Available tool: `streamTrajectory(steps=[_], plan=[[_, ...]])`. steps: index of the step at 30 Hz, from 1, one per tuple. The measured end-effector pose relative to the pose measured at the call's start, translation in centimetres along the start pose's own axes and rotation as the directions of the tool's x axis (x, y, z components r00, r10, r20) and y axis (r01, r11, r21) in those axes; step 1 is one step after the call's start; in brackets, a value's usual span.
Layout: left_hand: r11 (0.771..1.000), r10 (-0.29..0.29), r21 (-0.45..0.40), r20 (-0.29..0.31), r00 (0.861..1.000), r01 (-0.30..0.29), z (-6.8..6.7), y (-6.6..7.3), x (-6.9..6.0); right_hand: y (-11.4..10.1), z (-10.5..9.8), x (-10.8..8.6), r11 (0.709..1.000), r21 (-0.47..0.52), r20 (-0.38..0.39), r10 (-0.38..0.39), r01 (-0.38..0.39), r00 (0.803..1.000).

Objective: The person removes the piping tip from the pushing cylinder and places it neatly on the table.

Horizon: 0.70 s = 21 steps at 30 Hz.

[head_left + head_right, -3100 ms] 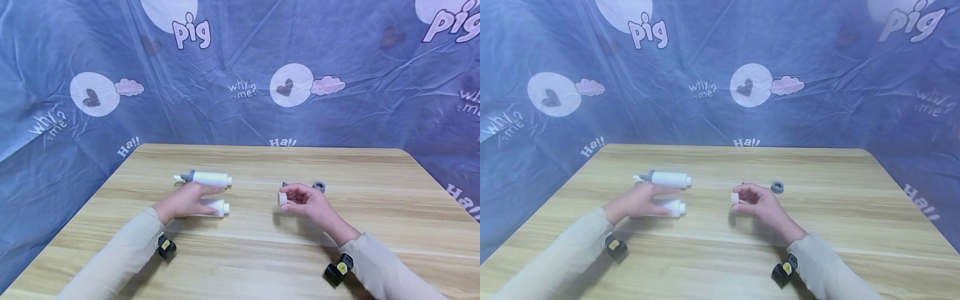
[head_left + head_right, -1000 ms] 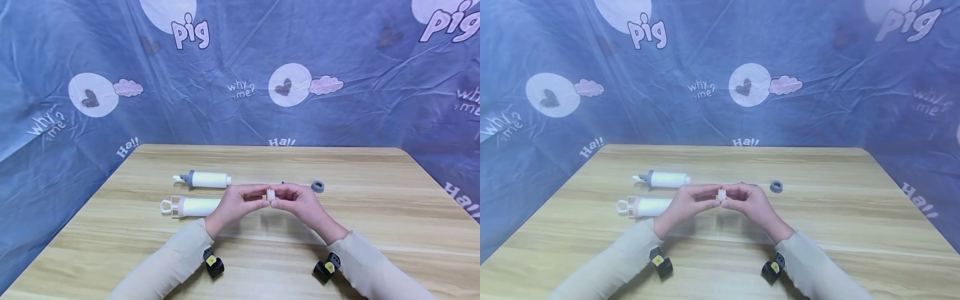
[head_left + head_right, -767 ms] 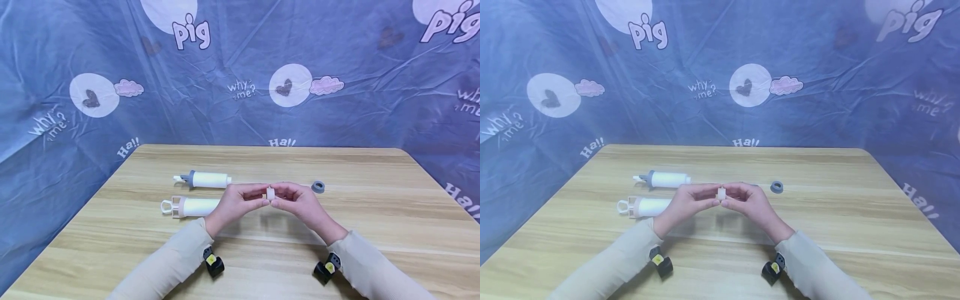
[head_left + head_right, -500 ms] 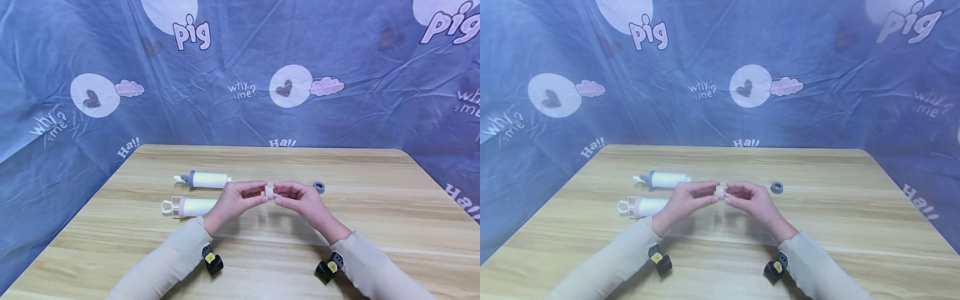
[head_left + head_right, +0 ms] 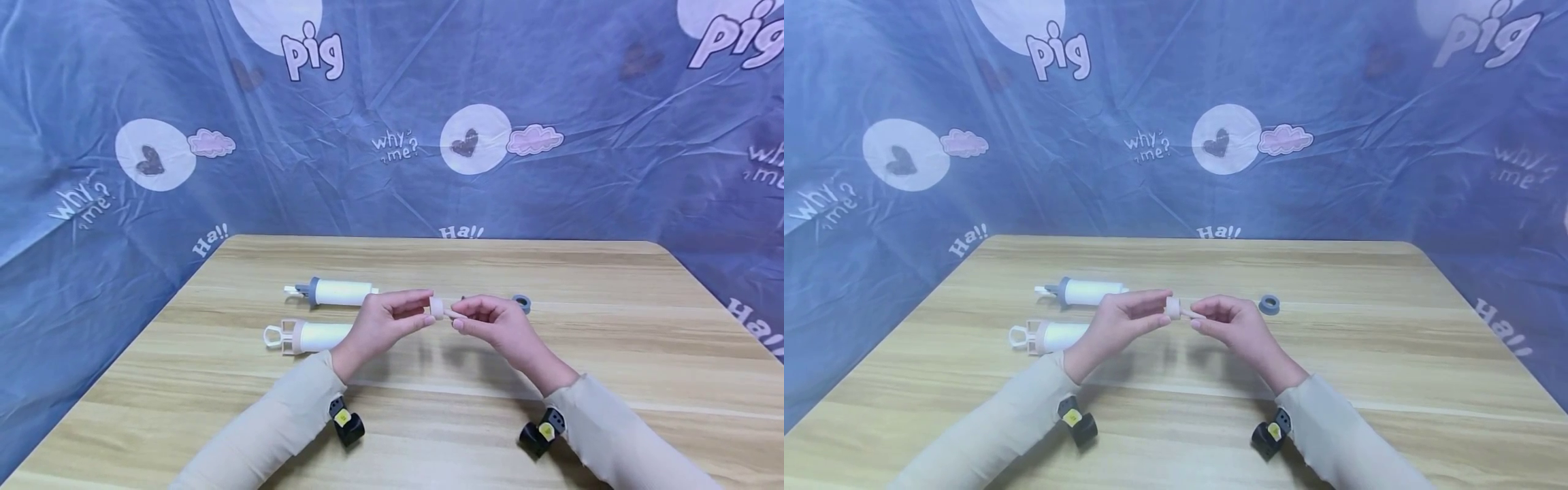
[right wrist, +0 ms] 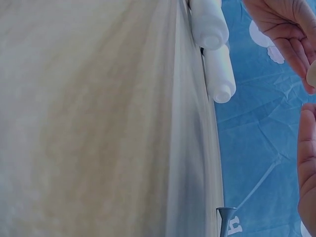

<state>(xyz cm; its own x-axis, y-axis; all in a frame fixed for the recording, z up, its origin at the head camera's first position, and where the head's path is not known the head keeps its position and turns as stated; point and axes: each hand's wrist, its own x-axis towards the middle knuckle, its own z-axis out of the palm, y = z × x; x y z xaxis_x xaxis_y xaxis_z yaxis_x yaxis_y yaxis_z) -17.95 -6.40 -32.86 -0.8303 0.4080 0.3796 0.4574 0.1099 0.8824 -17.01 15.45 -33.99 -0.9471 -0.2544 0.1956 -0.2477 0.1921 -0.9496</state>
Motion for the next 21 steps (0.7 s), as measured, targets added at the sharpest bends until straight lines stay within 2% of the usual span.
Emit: streamTrajectory(steps=[13,21], plan=[[1.000,-0.016,0.013,0.018,1.000,0.016,-0.19,-0.29,-0.05,0.08,0.04,-0.10,1.000,-0.014,0.000,-0.004,0.004,1.000],[0.999,-0.028,0.035,0.038,0.999,0.027,-0.11,-0.28,-0.21,-0.05,0.49,-0.07,0.998,0.018,0.012,-0.056,0.056,0.998]])
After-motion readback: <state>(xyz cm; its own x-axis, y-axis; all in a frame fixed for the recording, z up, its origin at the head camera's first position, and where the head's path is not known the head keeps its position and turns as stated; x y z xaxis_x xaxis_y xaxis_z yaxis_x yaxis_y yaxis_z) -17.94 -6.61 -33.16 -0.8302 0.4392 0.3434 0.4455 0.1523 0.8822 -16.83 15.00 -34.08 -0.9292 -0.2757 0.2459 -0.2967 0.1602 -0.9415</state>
